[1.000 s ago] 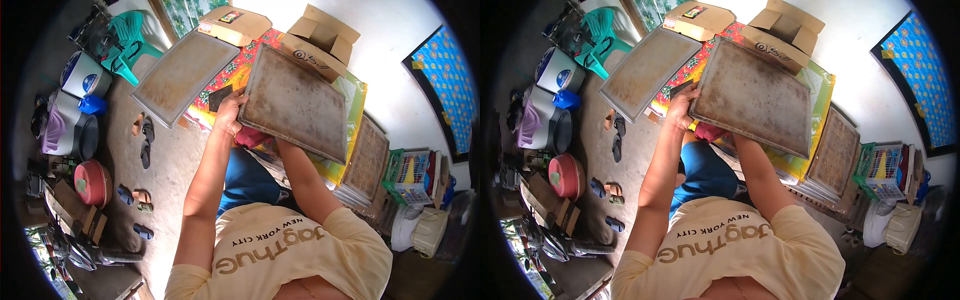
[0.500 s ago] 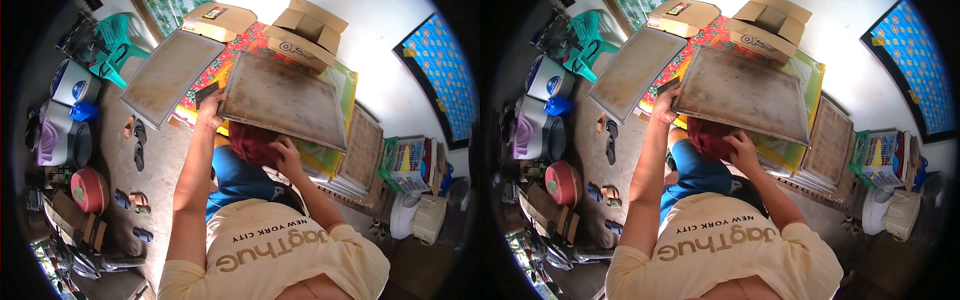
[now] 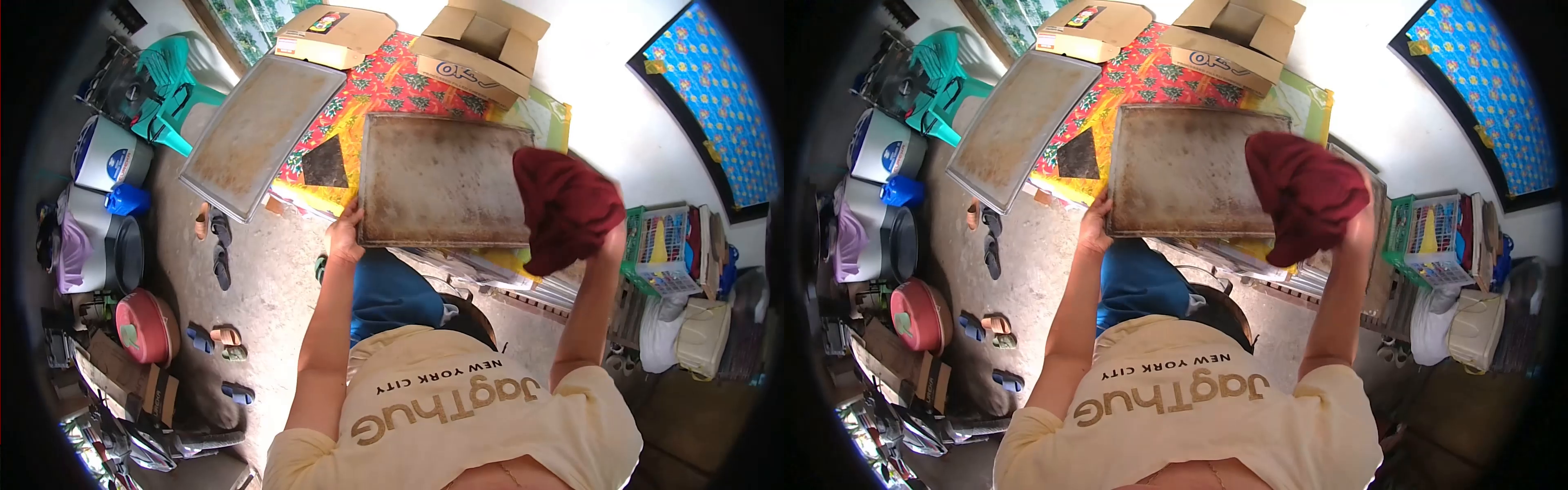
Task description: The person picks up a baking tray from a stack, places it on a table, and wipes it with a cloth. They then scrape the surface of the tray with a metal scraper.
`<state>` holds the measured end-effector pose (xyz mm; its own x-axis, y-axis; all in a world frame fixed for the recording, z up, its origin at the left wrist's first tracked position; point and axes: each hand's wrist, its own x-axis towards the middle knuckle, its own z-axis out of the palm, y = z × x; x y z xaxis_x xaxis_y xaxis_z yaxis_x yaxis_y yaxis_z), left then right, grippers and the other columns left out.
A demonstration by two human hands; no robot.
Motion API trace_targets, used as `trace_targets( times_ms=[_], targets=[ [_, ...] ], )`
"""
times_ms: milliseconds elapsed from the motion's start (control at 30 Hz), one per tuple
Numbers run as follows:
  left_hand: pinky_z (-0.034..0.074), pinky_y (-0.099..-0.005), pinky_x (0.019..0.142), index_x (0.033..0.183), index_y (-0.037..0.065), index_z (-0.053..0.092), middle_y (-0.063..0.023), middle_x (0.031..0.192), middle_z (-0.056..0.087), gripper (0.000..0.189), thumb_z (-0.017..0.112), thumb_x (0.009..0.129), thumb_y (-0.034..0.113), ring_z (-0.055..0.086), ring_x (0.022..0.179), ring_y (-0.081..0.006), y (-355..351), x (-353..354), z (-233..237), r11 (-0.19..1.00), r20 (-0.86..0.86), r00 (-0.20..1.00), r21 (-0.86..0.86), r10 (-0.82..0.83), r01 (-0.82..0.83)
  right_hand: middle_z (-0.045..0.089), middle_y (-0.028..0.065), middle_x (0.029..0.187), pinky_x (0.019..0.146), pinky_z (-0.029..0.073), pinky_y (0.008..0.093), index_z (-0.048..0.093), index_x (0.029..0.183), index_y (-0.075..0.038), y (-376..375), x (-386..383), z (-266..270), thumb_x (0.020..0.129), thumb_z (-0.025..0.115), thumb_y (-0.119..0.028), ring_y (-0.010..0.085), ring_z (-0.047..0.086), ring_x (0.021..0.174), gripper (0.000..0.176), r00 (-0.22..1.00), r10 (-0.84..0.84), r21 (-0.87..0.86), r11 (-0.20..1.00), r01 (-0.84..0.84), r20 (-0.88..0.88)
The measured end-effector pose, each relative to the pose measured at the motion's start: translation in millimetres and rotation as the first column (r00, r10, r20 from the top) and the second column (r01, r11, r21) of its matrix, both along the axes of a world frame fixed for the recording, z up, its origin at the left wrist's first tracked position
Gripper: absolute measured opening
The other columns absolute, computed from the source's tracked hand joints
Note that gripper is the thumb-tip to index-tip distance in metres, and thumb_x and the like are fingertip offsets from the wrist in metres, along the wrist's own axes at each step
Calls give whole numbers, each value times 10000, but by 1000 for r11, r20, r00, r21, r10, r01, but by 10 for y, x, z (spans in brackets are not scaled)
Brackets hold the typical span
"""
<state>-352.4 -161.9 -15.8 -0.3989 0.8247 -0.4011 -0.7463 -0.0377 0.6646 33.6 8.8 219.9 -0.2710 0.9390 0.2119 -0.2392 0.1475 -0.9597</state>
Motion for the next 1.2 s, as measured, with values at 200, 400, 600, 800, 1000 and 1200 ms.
trace_targets(
  times_ms=[200,400,600,800,1000,1200],
  targets=[
    [488,-357,999,1426,8,434,-115,1285,596,430,440,996,33,598,1143,-221,-140,127,97,997,90,994,-47,60,-56,624,144,1182,925,527,366,517,1283,14,932,-497,374,1020,458,-155,243,635,1047,318,971,-164,56,983,176,-176],
    [487,-346,988,1416,-7,443,-110,1281,595,422,453,997,42,599,1128,-209,-143,104,89,993,54,996,-97,65,-60,660,113,1014,823,552,322,604,1101,26,2143,-603,-46,861,448,107,186,654,882,298,878,-414,226,855,466,-241],
    [494,-362,994,1422,-13,429,-124,1291,585,436,464,990,39,592,1157,-223,-154,80,43,998,19,999,-51,30,-29,685,129,957,862,498,370,666,1028,1,2821,-570,-1047,787,515,-22,245,637,890,286,616,-787,404,573,713,30],
    [488,-332,979,1389,-50,455,-123,1254,612,431,493,965,14,603,1111,-213,-139,27,-53,998,22,998,-19,59,-59,668,158,1034,898,518,433,648,1035,16,2630,-710,-1617,858,505,-67,321,642,924,243,687,-685,-185,728,660,-242],
    [482,-397,1026,1442,-27,370,-169,1335,553,461,423,990,49,576,1198,-271,-253,-135,112,999,1,999,0,43,-43,608,214,1192,884,557,487,565,1182,54,3141,-583,-2045,927,456,-89,355,633,997,312,520,-741,-423,670,610,-425],
    [492,-376,1002,1428,-44,375,-188,1291,573,475,452,968,41,597,1156,-270,-281,-175,144,995,-11,997,-74,71,-71,604,200,1246,980,478,501,477,1343,-1,3250,-737,-1787,823,727,-327,381,577,1155,663,649,-729,-77,650,756,217]
  ],
)
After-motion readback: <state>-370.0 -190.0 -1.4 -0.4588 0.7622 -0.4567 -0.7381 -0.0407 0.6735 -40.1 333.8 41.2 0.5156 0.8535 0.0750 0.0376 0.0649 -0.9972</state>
